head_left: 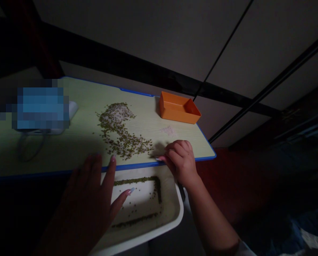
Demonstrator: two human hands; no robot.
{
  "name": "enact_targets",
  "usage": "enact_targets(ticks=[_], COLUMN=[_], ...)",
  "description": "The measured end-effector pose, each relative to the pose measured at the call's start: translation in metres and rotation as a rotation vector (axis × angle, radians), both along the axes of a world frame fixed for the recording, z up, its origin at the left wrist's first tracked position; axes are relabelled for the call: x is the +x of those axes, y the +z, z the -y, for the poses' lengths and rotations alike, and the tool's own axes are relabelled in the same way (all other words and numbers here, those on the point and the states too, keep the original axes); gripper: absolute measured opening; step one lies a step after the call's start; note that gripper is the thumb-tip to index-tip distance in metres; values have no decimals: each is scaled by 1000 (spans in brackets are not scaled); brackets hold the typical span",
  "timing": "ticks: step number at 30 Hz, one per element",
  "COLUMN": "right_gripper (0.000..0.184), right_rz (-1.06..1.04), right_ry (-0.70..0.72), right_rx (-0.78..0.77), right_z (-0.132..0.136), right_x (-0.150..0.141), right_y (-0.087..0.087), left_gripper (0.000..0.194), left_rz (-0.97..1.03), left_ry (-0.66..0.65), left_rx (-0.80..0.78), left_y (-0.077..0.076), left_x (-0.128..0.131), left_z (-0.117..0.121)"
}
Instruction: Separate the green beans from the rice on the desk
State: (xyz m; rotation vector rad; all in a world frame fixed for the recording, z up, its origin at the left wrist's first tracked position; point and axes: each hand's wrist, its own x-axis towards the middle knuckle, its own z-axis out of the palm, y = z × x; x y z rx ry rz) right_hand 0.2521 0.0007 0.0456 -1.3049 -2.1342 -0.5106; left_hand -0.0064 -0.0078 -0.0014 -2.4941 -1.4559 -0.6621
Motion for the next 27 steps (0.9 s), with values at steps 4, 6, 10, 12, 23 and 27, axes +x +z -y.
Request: enact_targets(ticks=[4,6,10,12,23,27], right_gripper=[21,22,25,25,23,24], right_rz=[-80,-131,-137,-103,-14,-11], right_ry=[-58,-69,-64,-57,-101,-68], right_rx=[-69,-126,-222,-252,-251,-260], right_z=[-8,-13,-22,-24,-32,-32], right_x=[4,6,4,1,-3,-4], right_y=[7,12,19,20,17,18], left_gripper=[79,80,79,79,79,77], left_rz=[-12,-14,-13,-6,6,-11], left_ry=[8,11,15,17,-1,-1], left_rx=[3,-10,-23,-28,23,33], left_y=[1,1,2,2,1,3], left_x=[0,0,0,0,0,0], left_z=[1,1,2,2,2,2])
